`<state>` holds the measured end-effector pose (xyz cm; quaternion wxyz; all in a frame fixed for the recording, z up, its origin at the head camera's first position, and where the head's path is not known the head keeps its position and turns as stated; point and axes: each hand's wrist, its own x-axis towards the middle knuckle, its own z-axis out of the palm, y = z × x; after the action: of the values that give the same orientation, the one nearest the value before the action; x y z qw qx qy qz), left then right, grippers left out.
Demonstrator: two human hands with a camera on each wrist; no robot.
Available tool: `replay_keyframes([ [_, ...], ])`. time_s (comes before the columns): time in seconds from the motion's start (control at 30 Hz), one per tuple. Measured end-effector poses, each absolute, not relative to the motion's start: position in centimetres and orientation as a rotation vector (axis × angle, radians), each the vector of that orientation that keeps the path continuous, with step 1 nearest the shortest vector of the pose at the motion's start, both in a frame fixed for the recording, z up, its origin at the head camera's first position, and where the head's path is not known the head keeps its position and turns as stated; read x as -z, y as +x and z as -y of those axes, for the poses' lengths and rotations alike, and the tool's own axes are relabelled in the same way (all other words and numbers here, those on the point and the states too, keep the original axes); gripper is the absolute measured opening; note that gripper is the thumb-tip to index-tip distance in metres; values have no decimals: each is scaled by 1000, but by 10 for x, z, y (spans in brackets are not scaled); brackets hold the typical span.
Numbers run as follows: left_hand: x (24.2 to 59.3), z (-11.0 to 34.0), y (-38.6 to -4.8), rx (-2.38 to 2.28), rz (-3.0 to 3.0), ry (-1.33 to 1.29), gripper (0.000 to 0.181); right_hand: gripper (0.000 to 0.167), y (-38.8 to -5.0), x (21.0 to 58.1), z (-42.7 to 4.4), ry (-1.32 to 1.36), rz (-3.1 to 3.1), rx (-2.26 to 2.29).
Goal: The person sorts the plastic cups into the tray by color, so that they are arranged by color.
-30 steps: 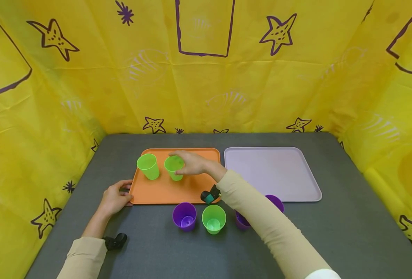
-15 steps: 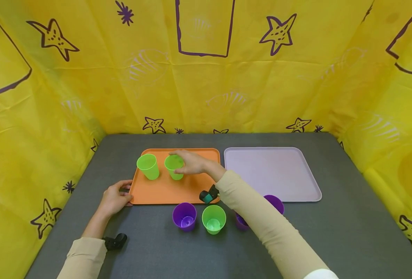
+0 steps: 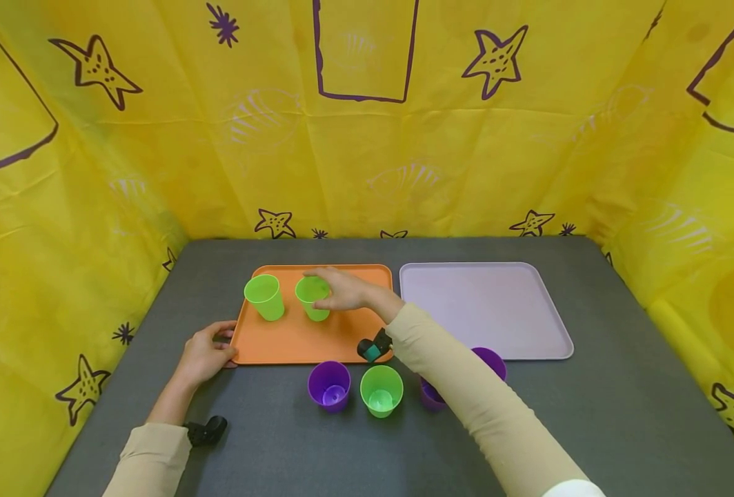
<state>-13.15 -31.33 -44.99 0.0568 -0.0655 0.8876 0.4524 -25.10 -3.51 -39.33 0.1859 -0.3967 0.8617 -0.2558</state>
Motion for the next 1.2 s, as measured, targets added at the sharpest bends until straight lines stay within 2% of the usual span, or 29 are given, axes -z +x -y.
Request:
replay_keyframes([
  [0.63, 450, 313, -131, -1398, -2689, -193, 55, 70, -250, 390, 28, -1170, -2407, 725],
  [1.2, 452, 314, -132, -1387, -2698, -201, 55, 67, -234, 360, 5, -1306, -2429, 658],
])
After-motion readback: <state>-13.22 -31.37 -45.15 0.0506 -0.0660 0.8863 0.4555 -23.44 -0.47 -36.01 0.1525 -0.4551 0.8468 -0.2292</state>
